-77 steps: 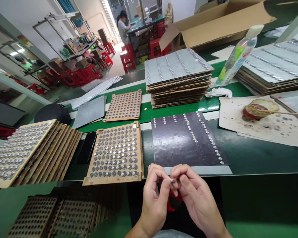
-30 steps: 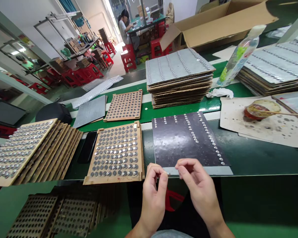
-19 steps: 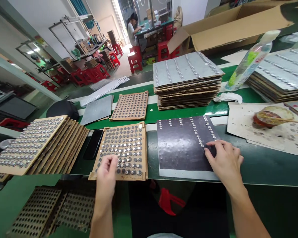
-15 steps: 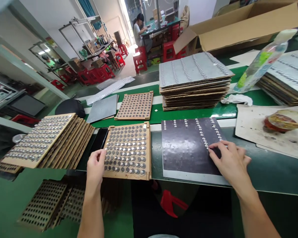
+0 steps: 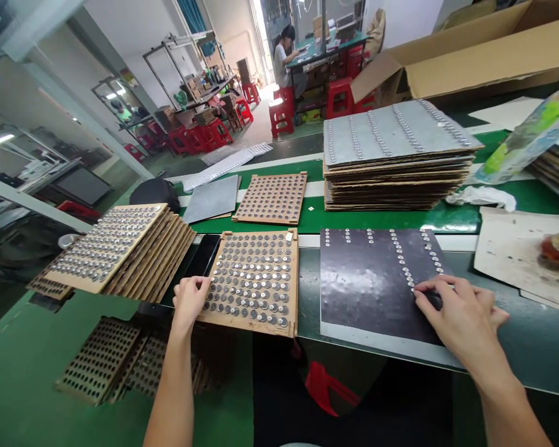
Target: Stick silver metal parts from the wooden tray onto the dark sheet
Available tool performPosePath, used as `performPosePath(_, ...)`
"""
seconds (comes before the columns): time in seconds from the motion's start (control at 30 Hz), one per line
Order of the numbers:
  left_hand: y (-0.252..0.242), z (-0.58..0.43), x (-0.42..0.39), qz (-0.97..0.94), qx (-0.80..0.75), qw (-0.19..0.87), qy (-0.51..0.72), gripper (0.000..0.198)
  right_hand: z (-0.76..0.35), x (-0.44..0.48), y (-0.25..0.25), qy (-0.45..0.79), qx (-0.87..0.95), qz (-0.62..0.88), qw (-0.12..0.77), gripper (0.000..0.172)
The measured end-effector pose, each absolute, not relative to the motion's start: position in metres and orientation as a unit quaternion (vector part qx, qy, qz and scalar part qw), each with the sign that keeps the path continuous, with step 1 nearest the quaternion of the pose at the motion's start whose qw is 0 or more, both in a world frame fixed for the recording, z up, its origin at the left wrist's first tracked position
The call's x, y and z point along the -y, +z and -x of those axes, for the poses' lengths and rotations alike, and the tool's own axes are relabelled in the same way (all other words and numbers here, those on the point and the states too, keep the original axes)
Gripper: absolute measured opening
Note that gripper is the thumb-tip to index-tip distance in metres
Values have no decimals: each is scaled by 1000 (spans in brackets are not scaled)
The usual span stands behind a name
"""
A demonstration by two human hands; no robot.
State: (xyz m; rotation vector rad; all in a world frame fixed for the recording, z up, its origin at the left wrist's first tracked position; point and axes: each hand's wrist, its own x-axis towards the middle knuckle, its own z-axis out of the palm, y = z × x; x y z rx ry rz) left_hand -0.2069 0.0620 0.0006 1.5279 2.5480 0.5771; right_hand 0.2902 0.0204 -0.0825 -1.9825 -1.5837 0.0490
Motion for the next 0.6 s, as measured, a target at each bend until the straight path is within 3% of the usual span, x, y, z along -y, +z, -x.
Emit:
performPosePath(0.1, 7, 187, -52, -483, -849, 23, 213, 26, -281, -18, -75, 3, 573, 750, 330, 52)
performPosePath(0.23, 12, 122, -20, -512, -814, 20, 274, 26, -245, -1, -46, 61, 574, 680, 452, 33)
performPosePath(0.27, 12, 100, -10, -545, -783, 51, 296, 25, -231, 6, -37, 104, 583, 639, 490, 23)
performPosePath(0.37, 14, 37, 16, -625, -609, 291, 392, 21, -190, 26, -14, 201, 580, 555, 561, 5)
performPosePath(0.47, 19, -7, 28, -590, -532, 447, 411, 22, -166, 42, -1, 240, 572, 511, 595, 8)
performPosePath(0.6, 25, -25, 29, -561, -482, 522, 425, 22, -161, 51, 2, 251, 563, 489, 616, 13)
